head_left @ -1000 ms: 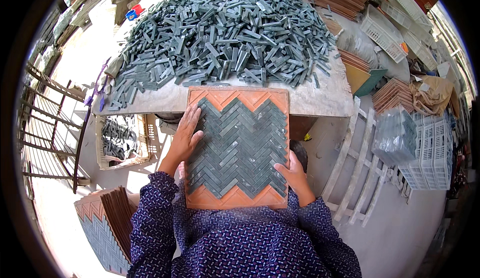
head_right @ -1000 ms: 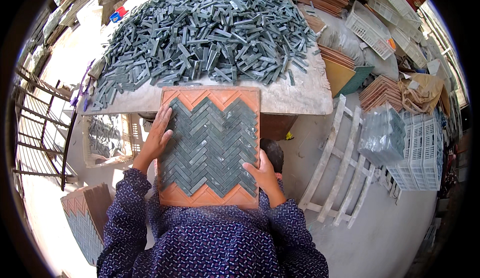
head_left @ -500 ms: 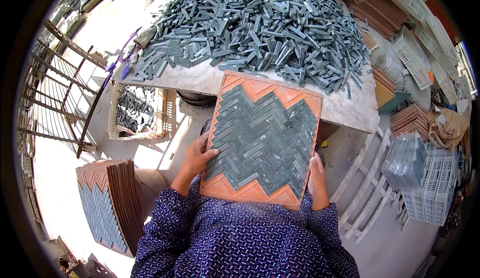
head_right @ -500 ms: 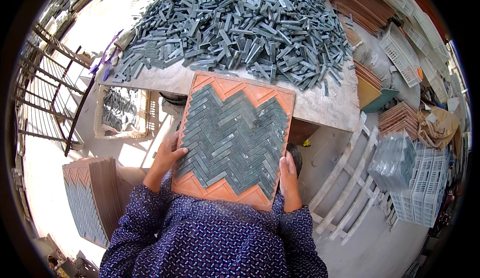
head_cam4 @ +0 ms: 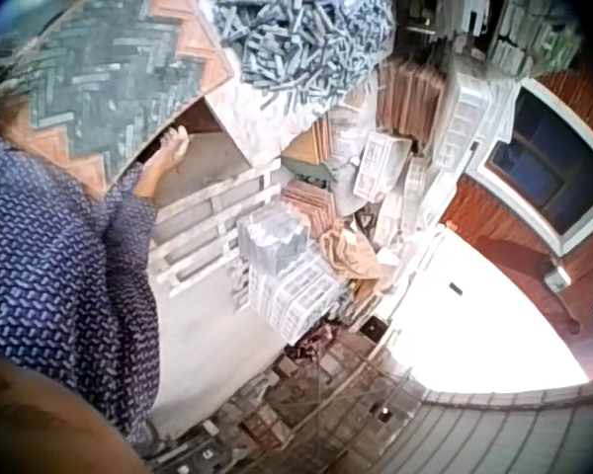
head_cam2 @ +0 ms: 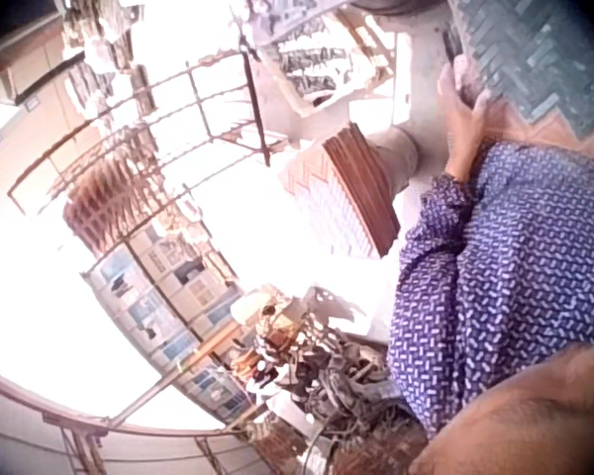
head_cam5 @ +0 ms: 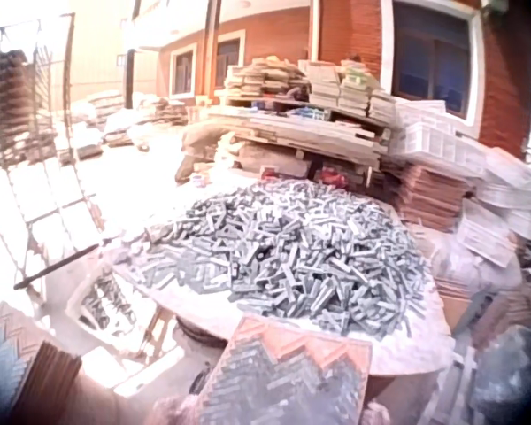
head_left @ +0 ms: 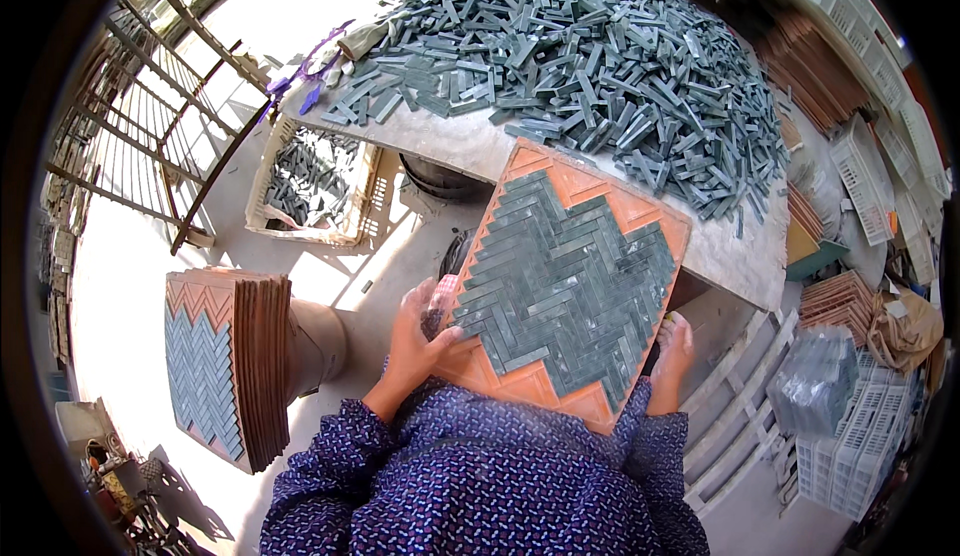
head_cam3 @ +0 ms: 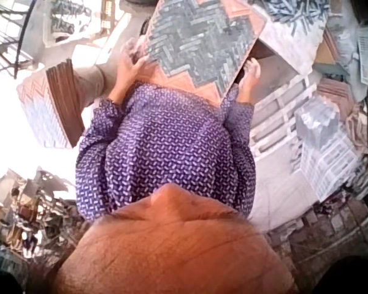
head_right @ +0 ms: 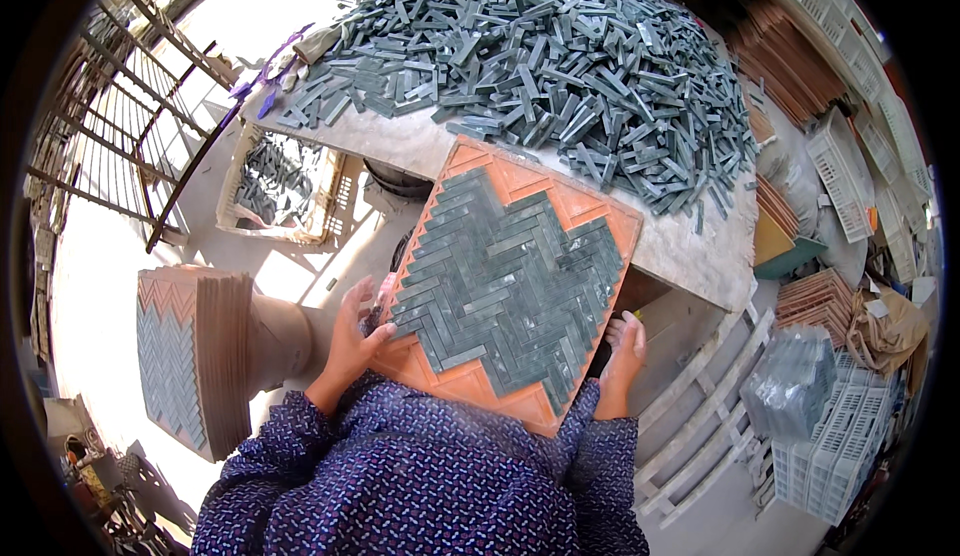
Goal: The person arranges small rectangular tiles by hand onto a square board, forming a herringbone pattern. The person picks tiles from a large pile on a nearby table and places them one by one into the board's grid until the pattern is complete.
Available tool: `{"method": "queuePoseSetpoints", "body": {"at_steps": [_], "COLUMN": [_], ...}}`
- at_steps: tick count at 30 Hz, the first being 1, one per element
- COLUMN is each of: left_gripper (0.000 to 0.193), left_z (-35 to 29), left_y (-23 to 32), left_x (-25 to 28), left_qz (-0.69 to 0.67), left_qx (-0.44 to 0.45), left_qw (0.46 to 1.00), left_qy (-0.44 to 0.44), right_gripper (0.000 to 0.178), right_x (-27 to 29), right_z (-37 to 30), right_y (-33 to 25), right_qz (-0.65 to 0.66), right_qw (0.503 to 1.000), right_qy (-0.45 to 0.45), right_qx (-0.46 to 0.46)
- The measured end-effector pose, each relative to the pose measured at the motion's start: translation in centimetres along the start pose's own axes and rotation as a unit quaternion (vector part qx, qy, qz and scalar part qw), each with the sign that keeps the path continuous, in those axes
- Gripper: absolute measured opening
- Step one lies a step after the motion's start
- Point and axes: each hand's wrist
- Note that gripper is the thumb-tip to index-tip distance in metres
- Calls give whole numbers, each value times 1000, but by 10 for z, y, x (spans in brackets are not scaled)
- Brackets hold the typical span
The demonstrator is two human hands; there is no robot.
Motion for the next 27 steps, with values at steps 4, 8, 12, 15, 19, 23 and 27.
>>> {"method": "queuePoseSetpoints", "body": {"at_steps": [4, 8, 12, 15, 19, 23, 27], "left_gripper": [113, 118, 116, 114, 112, 115, 117], "left_z": [-15, -22, -30, -29, -26, -24, -23], "left_y": [37, 44, 48, 46, 45, 44, 45], "left_x": [-11, -24, -34, -39, -41, -43, -40], "left_qz": [269, 386, 414, 398, 370, 369, 370], "left_qx": [-95, -89, -158, -147, -120, -116, -113], "left_qw": [958, 918, 896, 904, 920, 921, 920], "left_qy": [-10, -26, -31, -47, -56, -50, -54], "right_gripper": [40, 38, 35, 34, 31, 30, 29], "right_x": [-11, -6, -2, 0, -5, -4, -1], "right_z": [-5, -4, -3, -1, -5, -4, -1], "right_y": [-8, -7, -5, -2, -4, -3, 0], "right_qz": [-18, -22, -18, -38, -55, -84, -108], "right_qw": [1000, 1000, 1000, 999, 998, 996, 993], "right_qy": [-17, -13, -20, -24, -20, -25, -36], "right_qx": [3, 12, 16, 13, 21, 34, 36]}}
Point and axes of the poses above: each hand's wrist, its own z-axis towards the middle knuckle, its own x-axis out of the back of the hand, y = z × x, and after that the axes turned 7 degrees about z, right-handed
